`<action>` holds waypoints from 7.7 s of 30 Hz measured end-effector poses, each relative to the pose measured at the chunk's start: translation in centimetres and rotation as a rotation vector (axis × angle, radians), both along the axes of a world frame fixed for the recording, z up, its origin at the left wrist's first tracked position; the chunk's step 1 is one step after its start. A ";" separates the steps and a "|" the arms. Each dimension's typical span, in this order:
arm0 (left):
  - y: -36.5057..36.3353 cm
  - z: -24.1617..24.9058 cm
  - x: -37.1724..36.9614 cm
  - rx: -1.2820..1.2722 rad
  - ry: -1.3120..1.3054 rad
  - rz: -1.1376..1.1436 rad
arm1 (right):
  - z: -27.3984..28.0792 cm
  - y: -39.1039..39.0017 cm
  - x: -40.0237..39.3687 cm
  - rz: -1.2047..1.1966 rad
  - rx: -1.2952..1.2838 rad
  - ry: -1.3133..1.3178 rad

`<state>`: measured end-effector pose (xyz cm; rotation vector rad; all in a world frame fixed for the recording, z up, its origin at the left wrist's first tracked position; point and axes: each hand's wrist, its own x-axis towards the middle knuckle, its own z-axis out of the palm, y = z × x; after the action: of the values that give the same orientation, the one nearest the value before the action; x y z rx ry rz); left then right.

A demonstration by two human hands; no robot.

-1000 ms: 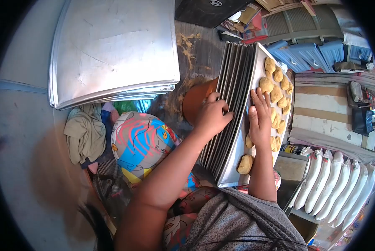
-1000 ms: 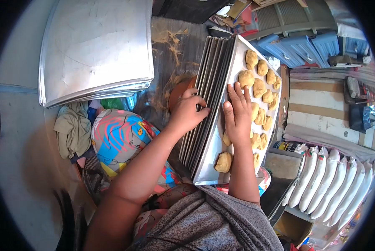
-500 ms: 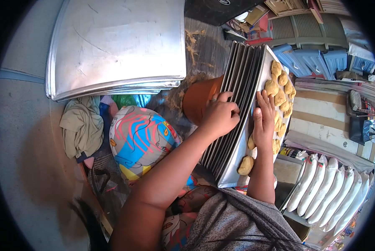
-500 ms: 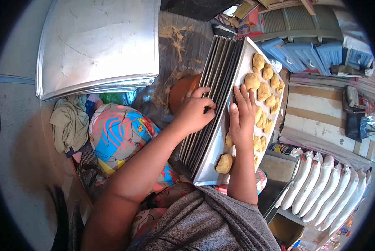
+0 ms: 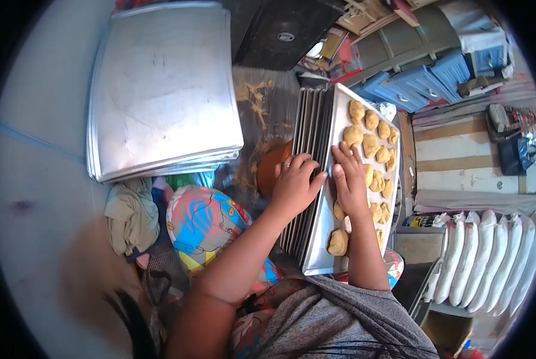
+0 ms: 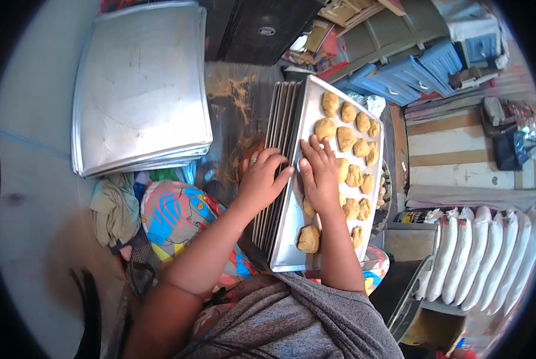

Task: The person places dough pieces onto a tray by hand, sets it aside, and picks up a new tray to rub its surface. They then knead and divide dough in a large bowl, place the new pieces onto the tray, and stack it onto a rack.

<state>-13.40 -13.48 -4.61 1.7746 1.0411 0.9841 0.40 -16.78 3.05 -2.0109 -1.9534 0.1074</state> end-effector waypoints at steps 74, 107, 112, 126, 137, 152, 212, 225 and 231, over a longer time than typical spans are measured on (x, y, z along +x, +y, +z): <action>-6.8 0.4 1.9 -0.651 -0.750 -0.349 | -6.1 -13.6 22.8 -0.351 -0.127 1.776; 1.4 4.1 8.5 0.390 0.692 0.040 | -5.0 -4.4 23.9 -0.263 0.163 0.153; 1.9 3.8 8.2 0.326 0.612 0.021 | -4.9 -4.0 23.7 -0.294 0.171 0.147; 8.2 3.1 -4.9 0.085 0.816 0.484 | -6.9 -4.2 26.5 -0.216 0.117 0.295; 8.9 -0.2 -6.4 -0.240 1.246 0.551 | 1.8 -10.6 17.5 -0.241 0.383 0.659; -6.4 20.2 -9.2 0.312 0.821 0.406 | 2.3 -5.5 -2.0 0.418 -0.180 1.260; -3.6 1.3 0.3 -0.051 0.124 0.021 | 3.3 -18.6 18.7 -0.629 -0.223 0.435; -4.7 23.1 9.0 0.961 -0.106 0.149 | 17.6 -8.4 14.0 -0.213 0.983 -0.020; -0.2 4.3 12.1 0.471 0.895 0.026 | -4.7 -1.4 14.7 -0.296 0.164 -0.063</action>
<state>-1.29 -13.68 -0.30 2.7122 1.4310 0.4290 15.10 -18.13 -1.68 -2.1864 -1.6174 -0.1825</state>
